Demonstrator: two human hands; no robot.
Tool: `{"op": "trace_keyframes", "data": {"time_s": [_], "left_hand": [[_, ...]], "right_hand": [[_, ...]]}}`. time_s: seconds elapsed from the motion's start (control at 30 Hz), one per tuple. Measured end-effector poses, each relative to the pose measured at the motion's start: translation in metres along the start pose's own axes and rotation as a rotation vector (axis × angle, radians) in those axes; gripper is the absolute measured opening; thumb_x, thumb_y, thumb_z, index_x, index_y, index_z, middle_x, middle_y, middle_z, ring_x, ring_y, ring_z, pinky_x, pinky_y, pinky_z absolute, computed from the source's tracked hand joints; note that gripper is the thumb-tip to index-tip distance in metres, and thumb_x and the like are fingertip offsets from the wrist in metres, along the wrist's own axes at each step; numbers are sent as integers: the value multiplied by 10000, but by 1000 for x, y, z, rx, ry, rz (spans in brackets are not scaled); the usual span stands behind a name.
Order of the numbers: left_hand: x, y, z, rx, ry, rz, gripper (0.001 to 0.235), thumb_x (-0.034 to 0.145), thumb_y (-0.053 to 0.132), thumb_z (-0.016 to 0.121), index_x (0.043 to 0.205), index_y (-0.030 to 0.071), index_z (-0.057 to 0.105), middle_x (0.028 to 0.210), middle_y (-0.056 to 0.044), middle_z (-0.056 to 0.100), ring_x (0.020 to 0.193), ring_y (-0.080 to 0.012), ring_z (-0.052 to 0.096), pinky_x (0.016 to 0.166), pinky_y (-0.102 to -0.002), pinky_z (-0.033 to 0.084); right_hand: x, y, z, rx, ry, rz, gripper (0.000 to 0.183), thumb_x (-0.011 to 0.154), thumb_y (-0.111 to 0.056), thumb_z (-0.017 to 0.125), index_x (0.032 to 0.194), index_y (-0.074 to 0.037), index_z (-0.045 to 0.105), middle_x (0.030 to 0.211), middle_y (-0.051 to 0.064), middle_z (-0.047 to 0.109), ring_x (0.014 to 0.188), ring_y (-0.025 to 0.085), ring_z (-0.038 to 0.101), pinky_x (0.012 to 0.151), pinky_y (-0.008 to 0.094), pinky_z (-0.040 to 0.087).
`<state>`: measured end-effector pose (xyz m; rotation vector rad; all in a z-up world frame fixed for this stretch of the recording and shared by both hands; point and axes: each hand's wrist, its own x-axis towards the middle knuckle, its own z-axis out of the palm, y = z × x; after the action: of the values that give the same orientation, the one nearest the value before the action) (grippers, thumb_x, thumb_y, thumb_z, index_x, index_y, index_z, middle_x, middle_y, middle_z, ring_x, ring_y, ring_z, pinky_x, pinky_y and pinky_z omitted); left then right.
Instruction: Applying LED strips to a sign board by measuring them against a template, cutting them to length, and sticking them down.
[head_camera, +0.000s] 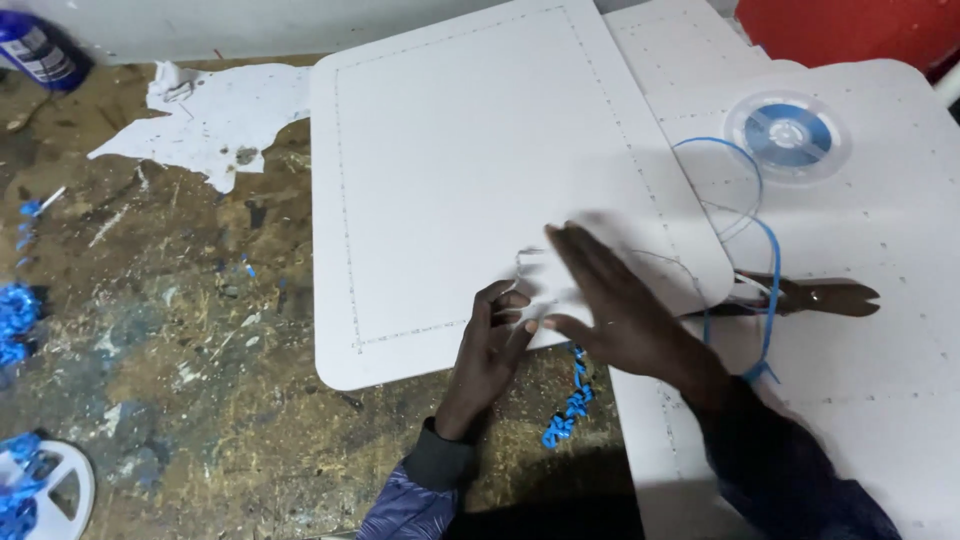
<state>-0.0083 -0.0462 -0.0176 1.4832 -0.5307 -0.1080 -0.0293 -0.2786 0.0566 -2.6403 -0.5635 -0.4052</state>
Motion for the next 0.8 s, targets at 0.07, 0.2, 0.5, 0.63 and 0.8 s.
{"op": "trace_keyframes", "data": {"time_s": [0.07,0.2,0.5,0.63,0.8], "left_hand": [[-1,11,-9,123,-31,-89,580,1118,249,718,1612,80,464,1305,-196,722,1212,-373,735,1109,-550,609],[-5,3,-33,157,-7,-109,472,1134,290,674,1542,86,550,1273,-193,744,1261,-412,748,1113,-557,631],[-7,-13,-65,-104,47,-123,440,976,-86,639,1293,130,855,1184,-142,815,1048,-272,786,1010,-443,665],[-16,-83,-87,-132,275,-135,671,962,-214,562,1606,-28,538,1189,-232,736,1143,-331,740,1094,-473,610],[-20,-1,-103,99,314,-86,505,1002,-154,622,1475,22,636,1132,-189,769,1102,-327,771,1018,-510,643]], "right_hand": [[18,-17,30,-48,-108,-93,894,1027,-395,802,1767,-95,400,1735,178,462,1667,473,351,1366,593,279],[35,-20,46,-20,-202,-116,578,1064,-389,749,1588,-182,618,1400,78,707,1553,387,546,1331,605,315],[49,-31,57,36,-296,54,233,1098,-389,705,1123,-182,811,881,98,821,971,412,830,978,564,631],[55,-39,44,82,-354,247,180,1102,-380,699,1101,-229,796,811,64,801,906,383,831,882,533,652],[70,-31,42,47,-389,337,210,1132,-309,661,1297,-197,726,1049,195,847,1050,494,820,960,644,625]]}}
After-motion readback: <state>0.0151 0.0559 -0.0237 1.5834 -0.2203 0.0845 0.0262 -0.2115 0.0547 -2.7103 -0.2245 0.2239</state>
